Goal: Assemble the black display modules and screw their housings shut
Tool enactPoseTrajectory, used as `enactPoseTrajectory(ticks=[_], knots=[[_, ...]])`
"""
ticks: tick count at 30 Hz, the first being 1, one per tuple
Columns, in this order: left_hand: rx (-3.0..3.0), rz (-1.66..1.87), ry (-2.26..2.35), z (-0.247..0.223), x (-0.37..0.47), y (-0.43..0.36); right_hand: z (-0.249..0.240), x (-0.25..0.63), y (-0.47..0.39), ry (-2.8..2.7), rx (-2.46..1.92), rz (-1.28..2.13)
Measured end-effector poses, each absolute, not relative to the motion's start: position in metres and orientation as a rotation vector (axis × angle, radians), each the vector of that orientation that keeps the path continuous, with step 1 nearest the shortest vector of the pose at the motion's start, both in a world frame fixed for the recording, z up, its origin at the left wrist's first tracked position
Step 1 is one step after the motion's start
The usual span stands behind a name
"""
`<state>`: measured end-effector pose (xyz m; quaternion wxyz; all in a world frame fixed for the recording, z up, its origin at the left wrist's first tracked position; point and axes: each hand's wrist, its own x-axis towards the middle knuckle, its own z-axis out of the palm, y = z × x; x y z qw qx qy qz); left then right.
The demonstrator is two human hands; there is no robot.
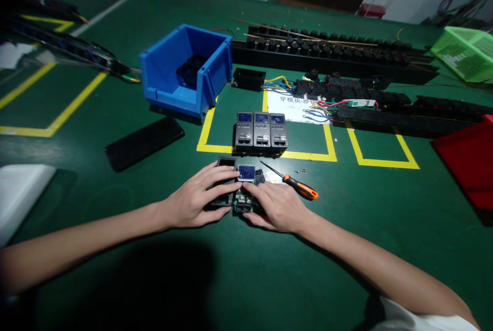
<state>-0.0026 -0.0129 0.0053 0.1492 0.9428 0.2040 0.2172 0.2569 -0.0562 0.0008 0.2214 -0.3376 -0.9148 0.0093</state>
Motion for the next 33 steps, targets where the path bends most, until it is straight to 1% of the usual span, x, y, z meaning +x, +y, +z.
enactPoseTrajectory(ticks=[33], knots=[[2.761, 0.578, 0.633, 0.0079, -0.0016, -0.0138, -0.0008, 0.2577, -0.0566, -2.524, -0.924, 0.038]])
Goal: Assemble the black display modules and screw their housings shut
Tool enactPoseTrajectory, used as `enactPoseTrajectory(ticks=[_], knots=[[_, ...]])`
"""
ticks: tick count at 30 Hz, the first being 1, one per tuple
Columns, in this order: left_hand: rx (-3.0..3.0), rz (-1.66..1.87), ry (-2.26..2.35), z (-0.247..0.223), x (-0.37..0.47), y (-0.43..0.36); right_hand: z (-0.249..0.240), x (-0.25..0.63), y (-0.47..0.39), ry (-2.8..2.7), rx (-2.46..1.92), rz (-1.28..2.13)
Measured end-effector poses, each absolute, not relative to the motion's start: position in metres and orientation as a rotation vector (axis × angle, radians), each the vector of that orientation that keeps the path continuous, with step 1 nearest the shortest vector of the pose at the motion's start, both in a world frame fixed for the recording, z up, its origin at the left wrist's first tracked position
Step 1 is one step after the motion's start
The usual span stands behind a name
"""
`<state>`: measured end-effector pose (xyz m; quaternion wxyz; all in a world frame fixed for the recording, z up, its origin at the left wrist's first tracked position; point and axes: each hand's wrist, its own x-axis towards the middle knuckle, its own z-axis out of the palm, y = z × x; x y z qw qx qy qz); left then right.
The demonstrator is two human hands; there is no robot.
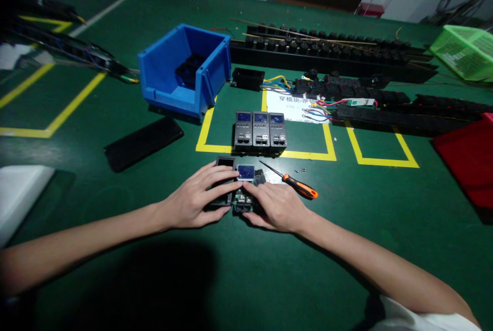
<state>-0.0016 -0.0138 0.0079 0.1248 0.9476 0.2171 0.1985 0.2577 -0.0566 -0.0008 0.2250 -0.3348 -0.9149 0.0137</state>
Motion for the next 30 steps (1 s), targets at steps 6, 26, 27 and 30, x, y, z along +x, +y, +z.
enactPoseTrajectory(ticks=[6, 26, 27, 30], knots=[[2.836, 0.589, 0.623, 0.0082, -0.0019, -0.0153, -0.0010, 0.2573, -0.0569, -2.515, -0.922, 0.046], [2.816, 0.572, 0.611, 0.0065, 0.0005, -0.0189, -0.0010, 0.2585, -0.0571, -2.469, -0.903, 0.062], [2.819, 0.571, 0.598, 0.0062, 0.0006, -0.0198, -0.0011, 0.2585, -0.0572, -2.462, -0.894, 0.050], [2.829, 0.620, 0.555, 0.0082, -0.0003, -0.0196, -0.0015, 0.2584, -0.0575, -2.447, -0.865, 0.027]])
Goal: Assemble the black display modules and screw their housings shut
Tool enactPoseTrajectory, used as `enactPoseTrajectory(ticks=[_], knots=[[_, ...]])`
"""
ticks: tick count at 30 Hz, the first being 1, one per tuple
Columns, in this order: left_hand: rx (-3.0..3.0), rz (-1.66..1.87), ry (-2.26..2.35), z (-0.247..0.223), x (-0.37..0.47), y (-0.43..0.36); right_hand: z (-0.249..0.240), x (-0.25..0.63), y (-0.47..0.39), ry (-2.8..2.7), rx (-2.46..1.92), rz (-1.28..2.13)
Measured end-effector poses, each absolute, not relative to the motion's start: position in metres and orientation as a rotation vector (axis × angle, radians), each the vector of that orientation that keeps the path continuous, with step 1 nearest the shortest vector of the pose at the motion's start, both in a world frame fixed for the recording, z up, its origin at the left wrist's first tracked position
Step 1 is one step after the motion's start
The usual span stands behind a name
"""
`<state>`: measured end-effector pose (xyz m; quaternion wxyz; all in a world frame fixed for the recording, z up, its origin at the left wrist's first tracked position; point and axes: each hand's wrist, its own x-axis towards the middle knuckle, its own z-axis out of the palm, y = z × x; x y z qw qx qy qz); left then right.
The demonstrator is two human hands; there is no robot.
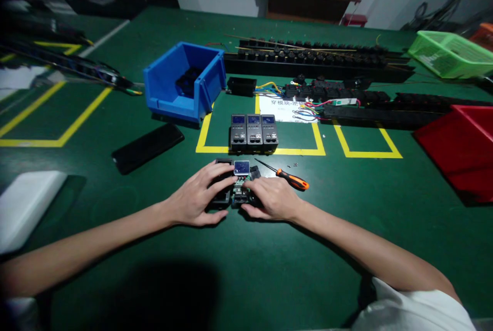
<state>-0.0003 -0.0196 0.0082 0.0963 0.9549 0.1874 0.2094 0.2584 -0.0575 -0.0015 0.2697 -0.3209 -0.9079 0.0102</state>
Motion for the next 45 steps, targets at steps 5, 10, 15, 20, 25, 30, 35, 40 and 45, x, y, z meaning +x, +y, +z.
enactPoseTrajectory(ticks=[5, 10, 15, 20, 25, 30, 35, 40, 45], knots=[[2.818, 0.726, 0.825, 0.025, -0.016, 0.001, 0.003, 0.262, -0.061, -2.410, -0.785, -0.005], [2.689, 0.566, 1.603, 0.032, -0.065, 0.040, 0.011, 0.279, -0.072, -2.358, -0.774, -0.028], [2.469, 0.119, 1.916, 0.023, -0.108, 0.057, 0.005, 0.293, -0.079, -2.348, -0.855, -0.061], [2.465, 0.174, 1.926, 0.020, -0.112, 0.053, 0.000, 0.291, -0.078, -2.354, -0.860, 0.012], [2.410, 0.242, 1.910, 0.018, -0.115, 0.055, 0.000, 0.291, -0.078, -2.355, -0.866, 0.024], [2.428, 0.175, 1.908, 0.020, -0.115, 0.056, -0.002, 0.293, -0.077, -2.367, -0.876, 0.038], [2.436, 0.148, 1.909, 0.024, -0.113, 0.056, -0.002, 0.293, -0.077, -2.381, -0.881, 0.043], [2.419, 0.153, 1.930, 0.024, -0.113, 0.056, -0.003, 0.293, -0.077, -2.387, -0.882, 0.036], [2.416, 0.156, 1.900, 0.025, -0.113, 0.056, -0.003, 0.293, -0.078, -2.393, -0.883, 0.027]])
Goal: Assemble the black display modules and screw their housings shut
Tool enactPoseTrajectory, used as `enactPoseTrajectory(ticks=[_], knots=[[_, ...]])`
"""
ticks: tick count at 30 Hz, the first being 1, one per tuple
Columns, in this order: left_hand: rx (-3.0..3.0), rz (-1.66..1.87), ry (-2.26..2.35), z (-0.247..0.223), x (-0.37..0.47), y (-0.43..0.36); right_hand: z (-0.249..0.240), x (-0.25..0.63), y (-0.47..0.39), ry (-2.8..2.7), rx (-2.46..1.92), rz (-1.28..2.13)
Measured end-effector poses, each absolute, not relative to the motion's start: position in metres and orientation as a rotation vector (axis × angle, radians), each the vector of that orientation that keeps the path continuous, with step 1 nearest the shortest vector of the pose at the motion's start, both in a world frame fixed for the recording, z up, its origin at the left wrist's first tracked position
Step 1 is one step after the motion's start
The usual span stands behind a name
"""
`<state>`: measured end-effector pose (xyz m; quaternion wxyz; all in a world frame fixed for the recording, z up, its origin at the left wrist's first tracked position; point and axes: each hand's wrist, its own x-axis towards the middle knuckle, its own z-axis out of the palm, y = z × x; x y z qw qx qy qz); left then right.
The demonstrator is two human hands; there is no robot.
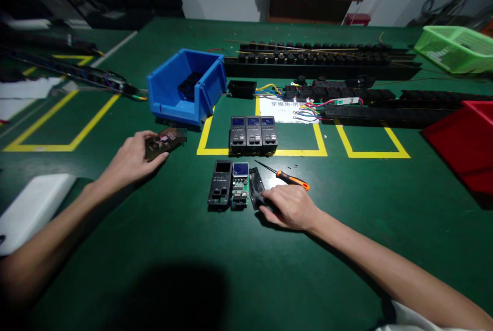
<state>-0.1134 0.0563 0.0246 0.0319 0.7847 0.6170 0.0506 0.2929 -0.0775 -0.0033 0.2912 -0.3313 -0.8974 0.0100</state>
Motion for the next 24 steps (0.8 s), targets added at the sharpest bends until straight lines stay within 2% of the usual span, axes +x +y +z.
enactPoseTrajectory(ticks=[16, 20, 24], knots=[[2.374, 0.120, 2.055, 0.027, -0.114, 0.056, -0.001, 0.291, -0.077, -2.415, -0.890, 0.017], [2.511, 0.343, 2.027, 0.026, -0.105, 0.051, -0.002, 0.291, -0.078, -2.415, -0.887, 0.014], [2.636, 0.650, 1.597, 0.024, -0.072, 0.032, -0.003, 0.291, -0.078, -2.427, -0.892, 0.007]])
